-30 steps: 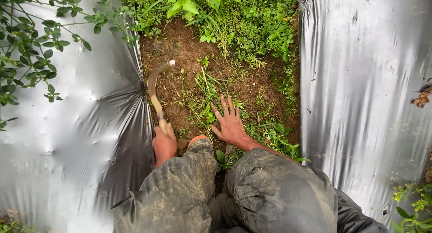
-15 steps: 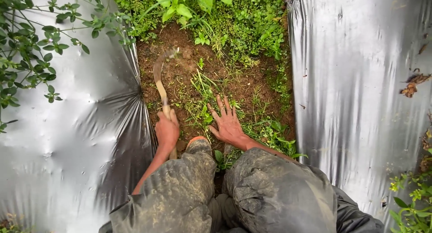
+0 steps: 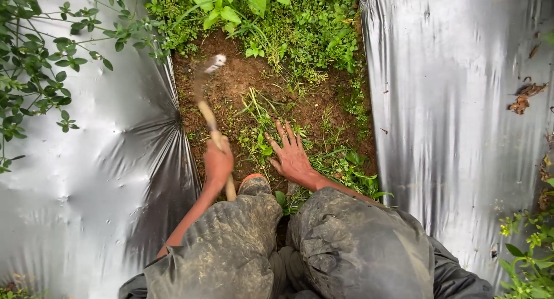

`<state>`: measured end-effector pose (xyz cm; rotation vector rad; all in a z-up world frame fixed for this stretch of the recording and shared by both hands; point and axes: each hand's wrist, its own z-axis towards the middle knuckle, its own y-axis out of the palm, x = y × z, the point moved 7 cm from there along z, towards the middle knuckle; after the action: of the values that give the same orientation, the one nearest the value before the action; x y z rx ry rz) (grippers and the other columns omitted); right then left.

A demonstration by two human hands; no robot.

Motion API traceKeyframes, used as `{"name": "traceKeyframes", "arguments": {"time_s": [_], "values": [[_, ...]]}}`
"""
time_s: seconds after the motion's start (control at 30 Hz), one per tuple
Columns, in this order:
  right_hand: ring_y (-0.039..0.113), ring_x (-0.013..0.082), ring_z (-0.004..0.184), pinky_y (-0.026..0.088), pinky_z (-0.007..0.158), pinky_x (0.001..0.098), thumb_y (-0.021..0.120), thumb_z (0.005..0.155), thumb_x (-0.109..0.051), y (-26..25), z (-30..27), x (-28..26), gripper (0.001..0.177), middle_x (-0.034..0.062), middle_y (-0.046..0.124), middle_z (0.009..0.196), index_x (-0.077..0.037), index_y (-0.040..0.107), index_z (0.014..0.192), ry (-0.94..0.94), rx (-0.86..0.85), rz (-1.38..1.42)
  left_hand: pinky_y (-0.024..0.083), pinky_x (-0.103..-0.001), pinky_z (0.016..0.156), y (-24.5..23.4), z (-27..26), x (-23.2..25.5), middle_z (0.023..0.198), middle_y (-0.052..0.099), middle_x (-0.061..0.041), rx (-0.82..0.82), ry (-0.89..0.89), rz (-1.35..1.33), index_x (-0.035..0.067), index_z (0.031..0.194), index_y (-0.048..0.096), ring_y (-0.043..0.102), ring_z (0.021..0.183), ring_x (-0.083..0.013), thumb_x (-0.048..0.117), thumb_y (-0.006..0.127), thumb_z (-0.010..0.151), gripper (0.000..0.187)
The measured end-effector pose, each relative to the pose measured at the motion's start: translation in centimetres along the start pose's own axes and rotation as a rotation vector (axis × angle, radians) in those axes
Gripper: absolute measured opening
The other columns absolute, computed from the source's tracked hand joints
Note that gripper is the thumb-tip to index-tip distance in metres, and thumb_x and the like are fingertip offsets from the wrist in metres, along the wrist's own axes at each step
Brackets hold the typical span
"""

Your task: The person uses a sickle to loosen soil and cut weeds in a garden bed. They pull the uprooted weeds by hand and gather them into a pile while working along a row bordered by plastic sheeting.

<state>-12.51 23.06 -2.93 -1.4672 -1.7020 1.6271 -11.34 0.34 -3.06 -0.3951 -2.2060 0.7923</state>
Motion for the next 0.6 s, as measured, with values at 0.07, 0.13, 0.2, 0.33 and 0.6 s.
{"name": "traceKeyframes", "arguments": {"time_s": [0.07, 0.13, 0.2, 0.33, 0.6], "values": [[0.011, 0.0508, 0.153, 0.032, 0.111, 0.0712, 0.067, 0.094, -0.036, -0.7, 0.0, -0.3, 0.078, 0.0249, 0.01, 0.168, -0.024, 0.03, 0.161, 0.005, 0.012, 0.036, 0.046, -0.032, 0.042, 2.5, -3.0, 0.1, 0.061, 0.058, -0.007, -0.344, 0.134, 0.253, 0.003, 0.114, 0.052, 0.057, 0.046, -0.0227, 0.04, 0.038, 0.113, 0.04], [0.011, 0.0503, 0.153, 0.032, 0.111, 0.0709, 0.067, 0.094, -0.036, -0.2, 0.1, -0.1, 0.078, 0.0243, 0.008, 0.169, -0.025, 0.03, 0.161, 0.012, 0.009, 0.039, 0.047, -0.034, 0.044, 1.4, -3.1, -0.1, 0.065, 0.06, -0.01, -0.321, 0.159, 0.279, 0.0, 0.115, 0.054, 0.059, 0.049, -0.024, 0.038, 0.039, 0.113, 0.04], [0.012, 0.0498, 0.153, 0.032, 0.111, 0.0705, 0.067, 0.093, -0.036, 0.3, 0.0, 0.2, 0.078, 0.0236, 0.007, 0.169, -0.027, 0.03, 0.161, 0.034, 0.001, 0.045, 0.049, -0.035, 0.047, 1.3, -2.5, 0.1, 0.068, 0.062, -0.014, -0.313, 0.188, 0.309, -0.003, 0.116, 0.055, 0.06, 0.052, -0.0252, 0.035, 0.04, 0.113, 0.041], [0.013, 0.0504, 0.153, 0.034, 0.111, 0.0707, 0.07, 0.092, -0.036, 0.4, -0.2, 0.2, 0.079, 0.0245, 0.009, 0.169, -0.025, 0.031, 0.16, 0.005, 0.034, 0.03, 0.046, -0.035, 0.045, -0.5, 0.3, 1.9, 0.068, 0.059, -0.013, -0.041, 0.057, 0.123, -0.002, 0.118, 0.049, 0.06, 0.054, -0.0246, 0.035, 0.038, 0.113, 0.038], [0.012, 0.0501, 0.153, 0.031, 0.112, 0.0705, 0.07, 0.092, -0.034, -0.1, -0.4, 0.1, 0.078, 0.0242, 0.007, 0.169, -0.025, 0.033, 0.159, 0.008, 0.008, 0.023, 0.051, -0.036, 0.047, 3.3, -2.3, 0.1, 0.069, 0.063, -0.014, -0.41, 0.3, 0.379, 0.0, 0.117, 0.056, 0.06, 0.052, -0.0254, 0.036, 0.043, 0.112, 0.039]]}}
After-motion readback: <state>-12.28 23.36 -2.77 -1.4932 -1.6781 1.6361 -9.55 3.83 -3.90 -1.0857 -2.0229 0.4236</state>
